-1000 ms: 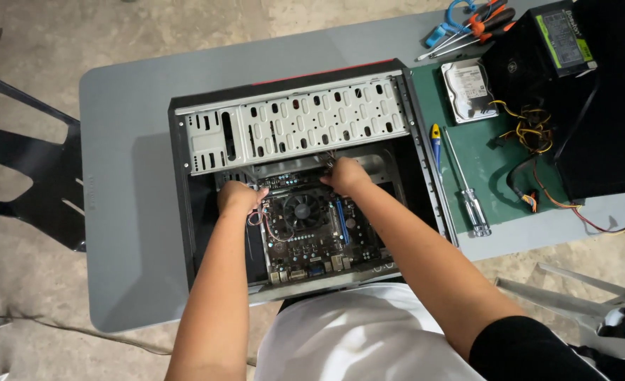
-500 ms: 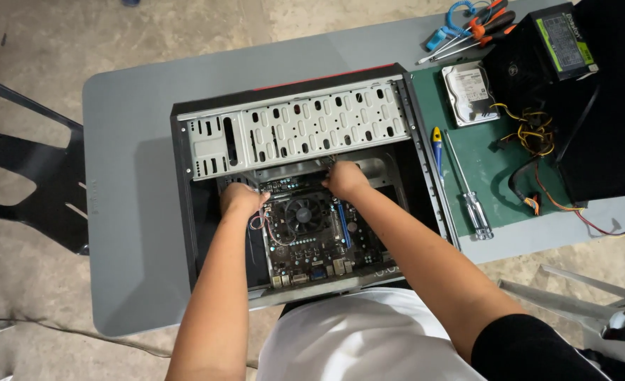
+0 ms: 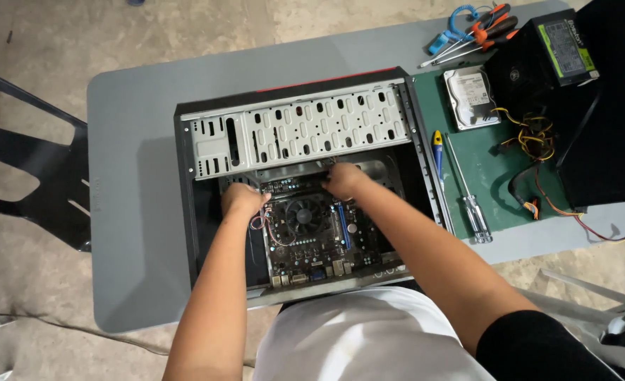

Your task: Cleaning computer components like RAM and hard drives with a brush and installing them into a PC case.

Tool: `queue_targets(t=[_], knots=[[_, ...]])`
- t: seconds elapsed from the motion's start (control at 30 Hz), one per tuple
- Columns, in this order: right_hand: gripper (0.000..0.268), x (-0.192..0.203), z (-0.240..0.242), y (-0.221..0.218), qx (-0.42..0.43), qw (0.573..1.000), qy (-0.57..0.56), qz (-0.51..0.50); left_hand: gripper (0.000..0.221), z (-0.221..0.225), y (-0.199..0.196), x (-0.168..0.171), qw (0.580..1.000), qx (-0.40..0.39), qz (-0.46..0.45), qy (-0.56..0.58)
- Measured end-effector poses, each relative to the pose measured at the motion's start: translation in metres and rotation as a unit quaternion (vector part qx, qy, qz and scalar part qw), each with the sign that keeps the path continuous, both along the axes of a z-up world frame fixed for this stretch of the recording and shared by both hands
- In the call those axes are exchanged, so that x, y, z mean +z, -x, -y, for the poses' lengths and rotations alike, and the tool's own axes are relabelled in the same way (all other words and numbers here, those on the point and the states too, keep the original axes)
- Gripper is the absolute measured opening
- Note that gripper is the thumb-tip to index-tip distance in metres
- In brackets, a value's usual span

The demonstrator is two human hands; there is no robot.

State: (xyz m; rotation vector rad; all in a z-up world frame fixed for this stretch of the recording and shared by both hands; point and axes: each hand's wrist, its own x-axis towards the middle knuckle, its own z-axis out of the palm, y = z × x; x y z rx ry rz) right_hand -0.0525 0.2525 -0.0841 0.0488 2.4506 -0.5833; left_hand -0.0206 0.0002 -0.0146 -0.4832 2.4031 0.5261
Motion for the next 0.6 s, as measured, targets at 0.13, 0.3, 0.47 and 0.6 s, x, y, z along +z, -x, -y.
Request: queue_targets(t=[0.13,0.3,0.47,0.6], knots=[[0.051,0.07,0.001,-0.015,-0.081,0.981,0.084,0.154,0.031,0.006,0.012,-0.002,0.998,-0.056,0.036,0.019],[0.045,0.054,0.004,0.003,0.434,0.882,-0.185,0.02,0.03,-0.001,0.01,0.015,0.992,-0.093,0.077,0.042],[0.035,-0.023,-0.003,0.018,0.421,0.881,-0.21,-0.049,0.022,0.004,0.003,-0.001,0.998,-0.047,0.027,0.024],[0.026,-0.005,-0.006,0.004,0.452,0.851,-0.246,-0.107,0.018,0.008,0.003,-0.021,1.0,-0.005,-0.01,0.01]])
